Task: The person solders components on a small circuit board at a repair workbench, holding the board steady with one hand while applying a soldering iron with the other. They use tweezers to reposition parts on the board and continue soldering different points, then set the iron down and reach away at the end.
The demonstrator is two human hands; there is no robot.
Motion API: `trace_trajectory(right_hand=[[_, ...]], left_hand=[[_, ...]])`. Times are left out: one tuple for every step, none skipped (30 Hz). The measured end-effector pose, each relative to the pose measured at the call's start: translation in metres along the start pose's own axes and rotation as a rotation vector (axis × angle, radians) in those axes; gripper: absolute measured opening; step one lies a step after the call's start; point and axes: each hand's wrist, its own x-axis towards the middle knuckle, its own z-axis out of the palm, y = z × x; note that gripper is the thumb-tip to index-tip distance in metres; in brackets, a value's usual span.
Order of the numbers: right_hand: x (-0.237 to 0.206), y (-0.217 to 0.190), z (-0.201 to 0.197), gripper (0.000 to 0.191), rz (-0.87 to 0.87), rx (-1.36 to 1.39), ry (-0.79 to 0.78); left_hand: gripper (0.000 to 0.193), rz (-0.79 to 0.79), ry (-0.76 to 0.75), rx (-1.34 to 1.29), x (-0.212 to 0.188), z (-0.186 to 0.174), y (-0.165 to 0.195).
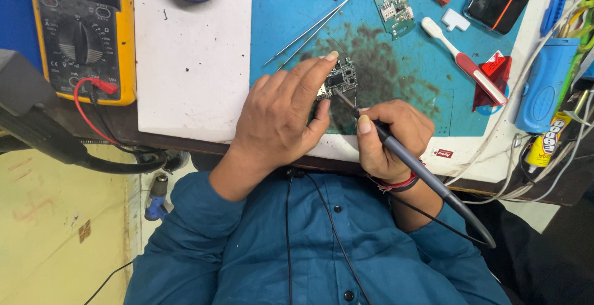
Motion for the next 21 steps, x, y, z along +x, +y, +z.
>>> trace_trajectory(right_hand=[[0.0001, -0.0005, -0.0003, 0.009, 0.003, -0.002, -0.004], [0.0007, -0.0007, -0.0004, 0.008, 0.007, -0.007, -0.005], [0.0011, -0.0010, 0.0000, 0.008, 0.012, -0.012, -0.007], [0.0014, -0.0013, 0.0004, 0.007, 0.016, -0.018, -0.007], [0.0018, -0.0016, 0.0008, 0.007, 0.018, -0.019, -0.008], [0.0020, -0.0020, 0.0012, 0.007, 0.020, -0.020, -0.008], [0.0021, -0.0023, 0.0014, 0.007, 0.022, -0.021, -0.009], [0.0023, -0.0025, 0.0012, 0.007, 0.018, -0.020, -0.009], [0.0026, -0.0024, 0.0009, 0.007, 0.015, -0.019, -0.010], [0.0030, -0.0023, 0.0007, 0.007, 0.011, -0.019, -0.011], [0.0032, -0.0023, 0.0007, 0.007, 0.012, -0.020, -0.013], [0.0033, -0.0024, 0.0007, 0.007, 0.014, -0.021, -0.015], [0.0034, -0.0025, 0.0006, 0.007, 0.015, -0.022, -0.016], [0.0035, -0.0025, 0.0005, 0.007, 0.013, -0.021, -0.017], [0.0036, -0.0026, 0.0005, 0.007, 0.011, -0.020, -0.018], [0.0037, -0.0026, 0.0005, 0.007, 0.009, -0.019, -0.019], [0.0040, -0.0025, 0.0008, 0.007, 0.010, -0.021, -0.017], [0.0041, -0.0024, 0.0013, 0.007, 0.012, -0.022, -0.015], [0.0041, -0.0023, 0.0015, 0.007, 0.013, -0.023, -0.013], [0.0042, -0.0021, 0.0014, 0.006, 0.010, -0.021, -0.014], [0.0041, -0.0018, 0.0012, 0.006, 0.007, -0.018, -0.015]], left_hand=[[0.069, -0.003, -0.010, 0.001, -0.0002, -0.0001, -0.0002], [0.069, -0.001, -0.014, 0.004, 0.0000, -0.0001, -0.0002], [0.069, 0.001, -0.016, 0.007, 0.0001, 0.0001, -0.0005], [0.069, 0.005, -0.020, 0.009, 0.0002, 0.0002, -0.0006], [0.069, 0.004, -0.016, 0.006, 0.0003, 0.0002, -0.0008], [0.070, 0.004, -0.013, 0.004, 0.0001, 0.0002, -0.0008], [0.070, 0.004, -0.010, 0.001, -0.0001, 0.0002, -0.0007], [0.070, 0.001, -0.010, 0.001, -0.0004, 0.0004, -0.0005], [0.070, -0.001, -0.010, 0.001, -0.0004, 0.0005, -0.0003], [0.070, -0.003, -0.010, 0.001, -0.0004, 0.0006, -0.0002], [0.070, -0.005, -0.012, 0.003, -0.0003, 0.0007, -0.0003], [0.070, -0.006, -0.014, 0.005, -0.0003, 0.0006, -0.0003], [0.070, -0.008, -0.015, 0.007, -0.0003, 0.0006, -0.0003], [0.071, -0.007, -0.013, 0.009, -0.0003, 0.0007, -0.0002], [0.071, -0.007, -0.011, 0.011, -0.0003, 0.0007, -0.0001], [0.071, -0.007, -0.009, 0.013, -0.0003, 0.0006, -0.0001], [0.071, -0.009, -0.011, 0.013, -0.0002, 0.0007, -0.0002], [0.071, -0.010, -0.012, 0.012, -0.0002, 0.0008, -0.0002], [0.071, -0.012, -0.013, 0.012, -0.0002, 0.0009, -0.0002], [0.071, -0.011, -0.012, 0.012, -0.0001, 0.0009, -0.0003], [0.071, -0.010, -0.010, 0.012, -0.0002, 0.0010, -0.0003]])
